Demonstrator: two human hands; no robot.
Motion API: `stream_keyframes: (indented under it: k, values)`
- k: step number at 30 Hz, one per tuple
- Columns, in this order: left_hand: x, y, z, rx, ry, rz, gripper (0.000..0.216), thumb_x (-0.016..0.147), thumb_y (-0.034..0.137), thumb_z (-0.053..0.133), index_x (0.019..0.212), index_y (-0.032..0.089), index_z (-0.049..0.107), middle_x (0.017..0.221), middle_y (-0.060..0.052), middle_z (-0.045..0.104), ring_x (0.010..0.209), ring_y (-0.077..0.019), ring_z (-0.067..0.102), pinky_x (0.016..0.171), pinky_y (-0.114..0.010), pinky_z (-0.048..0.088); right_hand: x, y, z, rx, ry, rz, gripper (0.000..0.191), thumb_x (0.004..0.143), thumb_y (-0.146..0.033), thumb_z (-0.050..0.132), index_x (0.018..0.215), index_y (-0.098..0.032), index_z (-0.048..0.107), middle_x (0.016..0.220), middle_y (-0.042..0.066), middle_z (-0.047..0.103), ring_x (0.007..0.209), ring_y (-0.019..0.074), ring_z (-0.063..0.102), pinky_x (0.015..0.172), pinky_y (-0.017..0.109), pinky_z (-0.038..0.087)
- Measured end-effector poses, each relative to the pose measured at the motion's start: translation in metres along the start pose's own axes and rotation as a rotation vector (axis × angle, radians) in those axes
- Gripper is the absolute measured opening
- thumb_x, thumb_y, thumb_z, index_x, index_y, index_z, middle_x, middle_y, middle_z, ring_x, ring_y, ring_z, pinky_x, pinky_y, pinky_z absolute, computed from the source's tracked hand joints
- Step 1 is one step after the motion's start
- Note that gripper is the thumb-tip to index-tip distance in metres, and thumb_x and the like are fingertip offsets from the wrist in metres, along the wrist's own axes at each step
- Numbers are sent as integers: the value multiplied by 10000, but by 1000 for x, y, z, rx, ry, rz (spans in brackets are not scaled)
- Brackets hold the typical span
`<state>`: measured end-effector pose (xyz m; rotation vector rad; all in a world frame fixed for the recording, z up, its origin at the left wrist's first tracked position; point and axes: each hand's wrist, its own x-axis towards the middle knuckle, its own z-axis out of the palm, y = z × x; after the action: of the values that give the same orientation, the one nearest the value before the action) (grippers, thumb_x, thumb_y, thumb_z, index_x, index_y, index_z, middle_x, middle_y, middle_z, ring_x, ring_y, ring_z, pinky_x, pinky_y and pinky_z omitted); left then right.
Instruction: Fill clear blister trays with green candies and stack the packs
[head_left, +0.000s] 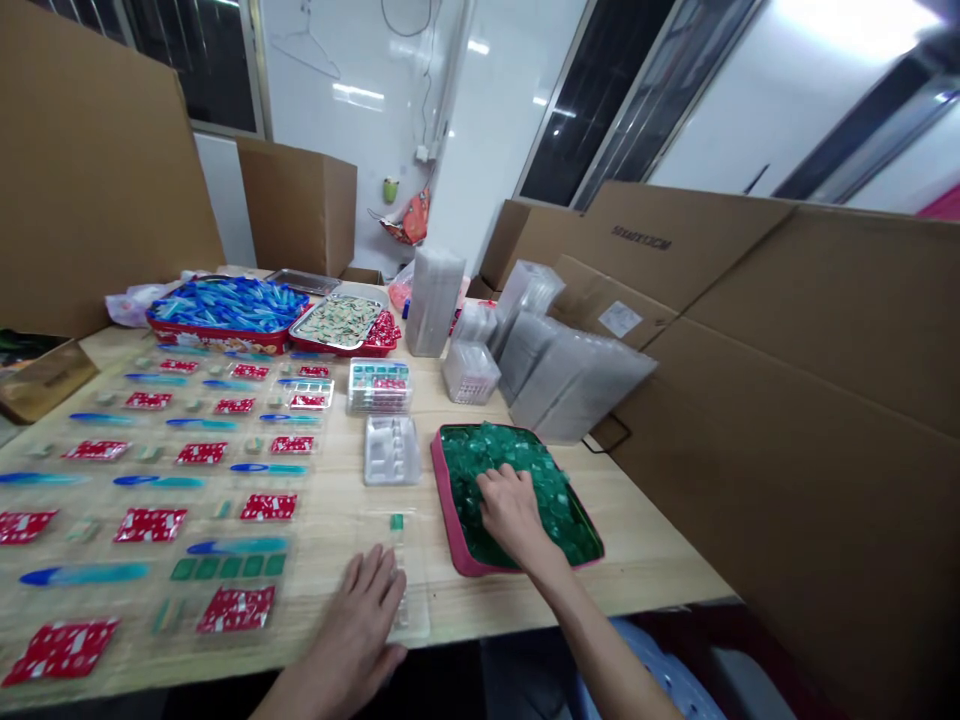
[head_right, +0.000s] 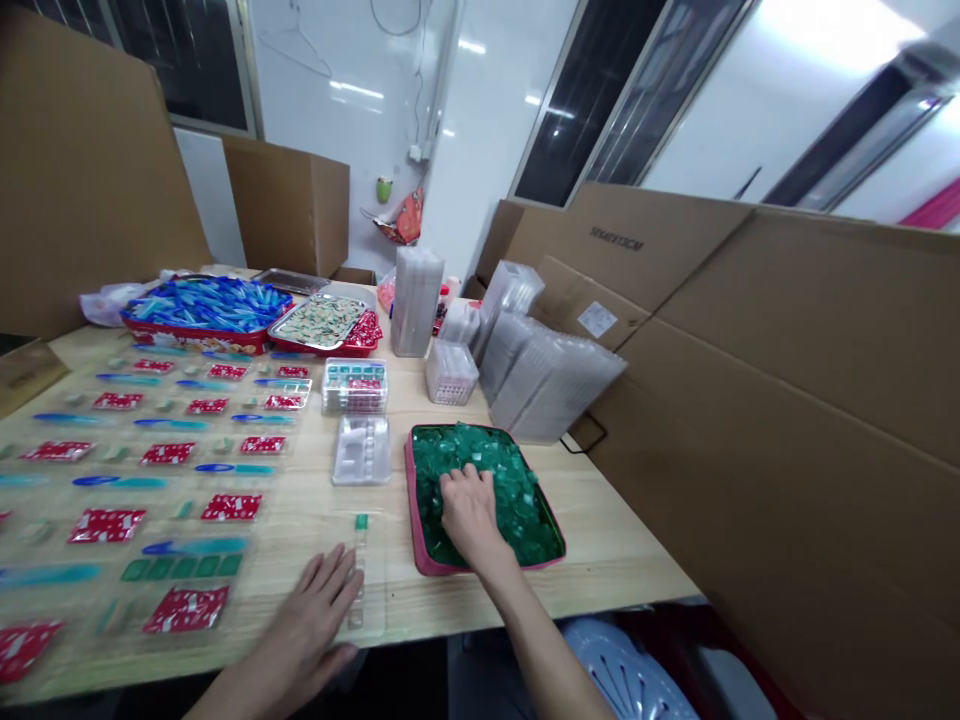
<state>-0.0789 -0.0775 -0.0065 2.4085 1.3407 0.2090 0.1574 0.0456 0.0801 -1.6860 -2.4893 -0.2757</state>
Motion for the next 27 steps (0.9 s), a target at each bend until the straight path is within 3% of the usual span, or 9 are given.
stream_keyframes:
  k: [4,7,9,13,16,20,27]
  values:
    - [-2,3,-7,0,6,-1,697,761,229,599,1408,186,345,1515,-134,255,1404,-326,158,1124,-531,205,-1,10,0,170,4,3,184,723,-18,545,716,-181,629,752,71,682,818,247,551,745,370,323]
    - [-2,6,-15,-9,-27,-3,687,775,221,586,1413,176,339,1513,-138,257,1402,-325,167,1128,-524,203,-4,8,-1,525,94,-2,137,803,-124,547,830,-198,659,842,47,691,840,222,584,828,388,366]
    - [-2,7,-16,-10,-35,-7,686,783,230,582,1418,172,330,1516,-141,251,1404,-324,158,1132,-521,195,-8,1,-2,834,102,25,128,835,-219,549,899,-200,658,864,43,680,810,201,600,784,351,425]
    - [-2,6,-14,-9,-20,-18,717,763,250,614,1415,170,325,1521,-143,244,1408,-327,138,1138,-516,175,-14,-26,-3,1351,-69,171,194,733,-333,691,859,-187,667,746,10,650,660,160,587,607,268,460]
    - [-3,7,-15,-14,-9,-11,724,767,262,618,1416,178,309,1527,-137,234,1414,-315,125,1143,-503,165,-17,-43,-1,1585,-261,232,292,652,-351,772,878,-180,705,796,27,679,688,161,614,676,293,492]
    - [-4,11,-25,-31,-37,-14,699,779,273,613,1406,167,324,1522,-145,250,1410,-324,144,1143,-501,167,-16,-52,8,1732,-370,278,356,676,-431,758,914,-168,732,892,81,712,809,200,654,817,365,495]
    - [-5,13,-32,-57,-41,-25,683,797,299,607,1402,157,325,1518,-157,257,1407,-332,153,1136,-504,181,-13,-56,27,1671,-289,255,313,604,-319,809,858,-175,696,813,51,719,716,169,638,711,302,505]
